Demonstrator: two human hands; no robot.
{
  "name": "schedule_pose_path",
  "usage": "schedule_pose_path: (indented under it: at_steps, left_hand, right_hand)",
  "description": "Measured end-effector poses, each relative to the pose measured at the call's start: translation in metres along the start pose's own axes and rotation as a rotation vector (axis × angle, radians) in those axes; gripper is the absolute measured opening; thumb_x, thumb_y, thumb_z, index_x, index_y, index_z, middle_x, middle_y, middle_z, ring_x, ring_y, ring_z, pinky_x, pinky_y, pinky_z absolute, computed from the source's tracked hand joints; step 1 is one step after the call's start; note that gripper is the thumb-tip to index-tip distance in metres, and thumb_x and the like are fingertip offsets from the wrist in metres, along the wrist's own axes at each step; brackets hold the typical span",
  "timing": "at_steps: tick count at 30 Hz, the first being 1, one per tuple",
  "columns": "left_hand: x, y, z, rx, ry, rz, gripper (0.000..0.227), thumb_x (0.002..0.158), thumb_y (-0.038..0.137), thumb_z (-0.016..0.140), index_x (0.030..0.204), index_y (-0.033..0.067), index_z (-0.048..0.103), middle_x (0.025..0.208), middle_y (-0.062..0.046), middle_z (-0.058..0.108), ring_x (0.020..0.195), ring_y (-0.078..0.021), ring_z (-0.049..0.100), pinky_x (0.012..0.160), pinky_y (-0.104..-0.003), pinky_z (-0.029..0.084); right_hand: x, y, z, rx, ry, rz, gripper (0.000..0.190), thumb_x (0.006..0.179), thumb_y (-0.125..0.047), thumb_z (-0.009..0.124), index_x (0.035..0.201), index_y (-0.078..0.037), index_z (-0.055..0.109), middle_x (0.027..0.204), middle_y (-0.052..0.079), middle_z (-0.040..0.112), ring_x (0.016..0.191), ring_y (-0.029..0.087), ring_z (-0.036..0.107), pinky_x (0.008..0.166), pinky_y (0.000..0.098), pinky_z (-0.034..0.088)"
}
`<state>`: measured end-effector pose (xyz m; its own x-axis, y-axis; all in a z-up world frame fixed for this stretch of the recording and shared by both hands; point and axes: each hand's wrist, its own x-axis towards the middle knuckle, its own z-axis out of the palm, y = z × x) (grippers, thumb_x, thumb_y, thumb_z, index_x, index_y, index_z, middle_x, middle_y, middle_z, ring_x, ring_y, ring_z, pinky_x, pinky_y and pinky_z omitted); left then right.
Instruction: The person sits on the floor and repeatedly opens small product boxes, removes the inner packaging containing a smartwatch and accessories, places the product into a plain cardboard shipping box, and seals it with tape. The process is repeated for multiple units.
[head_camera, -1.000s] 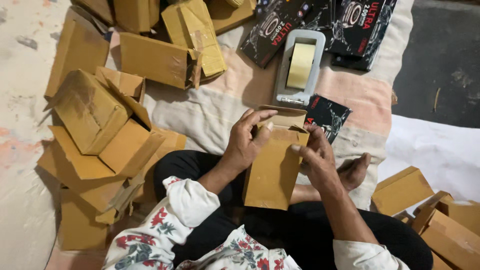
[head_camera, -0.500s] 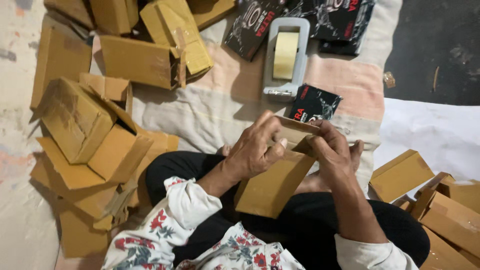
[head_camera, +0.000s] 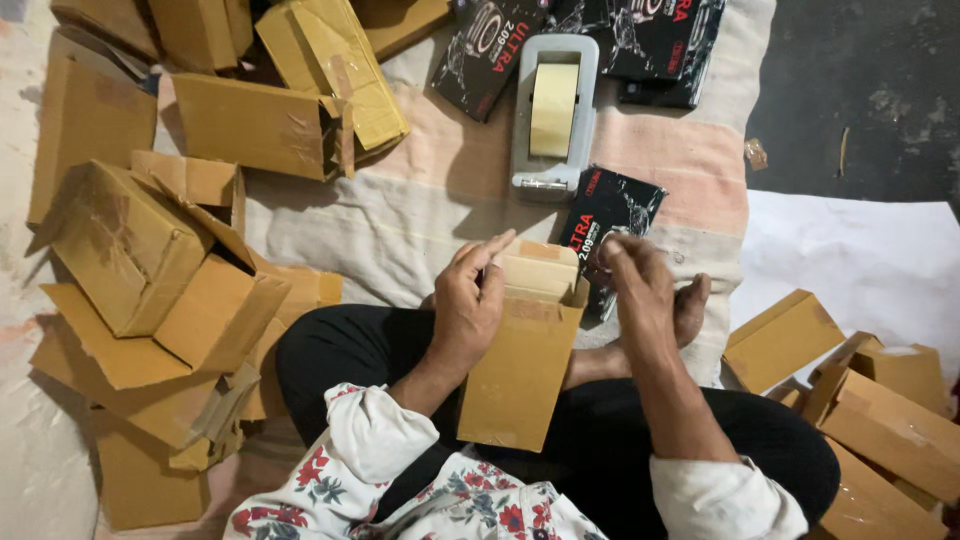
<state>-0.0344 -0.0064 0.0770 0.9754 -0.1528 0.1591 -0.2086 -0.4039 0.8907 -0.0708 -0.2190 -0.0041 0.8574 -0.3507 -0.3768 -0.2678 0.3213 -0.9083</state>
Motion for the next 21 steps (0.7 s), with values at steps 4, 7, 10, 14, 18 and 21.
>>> schedule_pose_path:
  at_steps: [4,7,10,14,18,21]
  left_hand:
    - [-0.002,-0.011,-0.004,-0.028,0.013,-0.072,0.035,0.096,-0.001,0.051,0.125,-0.0001,0.069,0.112,-0.015,0.072,0.098,-0.0229,0.071,0.086,-0.031,0.054]
    - [-0.004,-0.015,-0.003,-0.046,0.031,-0.138,0.035,0.095,0.000,0.052,0.125,-0.0002,0.070,0.110,-0.016,0.072,0.091,-0.0245,0.070,0.082,-0.031,0.054]
    - [0.001,-0.017,-0.007,-0.002,0.038,-0.015,0.035,0.095,-0.001,0.052,0.124,-0.0001,0.071,0.106,-0.016,0.072,0.095,-0.0245,0.070,0.086,-0.031,0.054]
    - [-0.002,-0.015,-0.006,-0.020,0.023,-0.091,0.039,0.092,-0.001,0.050,0.124,0.0002,0.071,0.105,-0.017,0.071,0.085,-0.0252,0.067,0.079,-0.032,0.053]
    - [-0.004,-0.009,-0.006,0.032,0.013,-0.042,0.039,0.091,-0.001,0.050,0.123,0.0006,0.072,0.100,-0.018,0.069,0.086,-0.0285,0.067,0.079,-0.035,0.053]
    - [-0.006,-0.007,-0.004,0.033,-0.030,-0.032,0.035,0.094,0.002,0.049,0.123,0.0001,0.070,0.099,-0.018,0.068,0.088,-0.0294,0.067,0.080,-0.036,0.053]
  right_hand:
    - [0.029,0.005,-0.006,-1.037,0.299,-0.212,0.085,0.083,-0.040,0.088,0.141,0.005,0.045,0.130,0.027,0.053,0.118,0.042,0.051,0.098,0.0498,0.043]
    - [0.037,0.017,-0.006,-1.112,0.331,-0.154,0.094,0.075,-0.043,0.093,0.140,0.003,0.044,0.132,0.027,0.054,0.122,0.044,0.049,0.102,0.0528,0.040]
    - [0.047,0.031,-0.003,-0.916,0.323,-0.140,0.080,0.071,-0.033,0.093,0.131,0.004,0.054,0.120,0.024,0.065,0.109,0.039,0.061,0.094,0.0486,0.048]
    - [0.058,0.028,-0.020,-0.376,0.200,0.054,0.044,0.083,-0.022,0.085,0.115,0.003,0.068,0.102,0.015,0.075,0.086,0.024,0.070,0.077,0.0358,0.055]
    - [0.054,-0.017,-0.039,-0.041,0.314,-0.056,0.022,0.094,-0.012,0.076,0.111,0.000,0.067,0.097,0.009,0.073,0.077,0.017,0.067,0.066,0.0302,0.055]
    - [0.032,-0.052,-0.043,0.471,0.121,-0.232,0.018,0.105,-0.012,0.069,0.118,-0.001,0.064,0.104,0.009,0.072,0.090,0.017,0.070,0.081,0.0319,0.059]
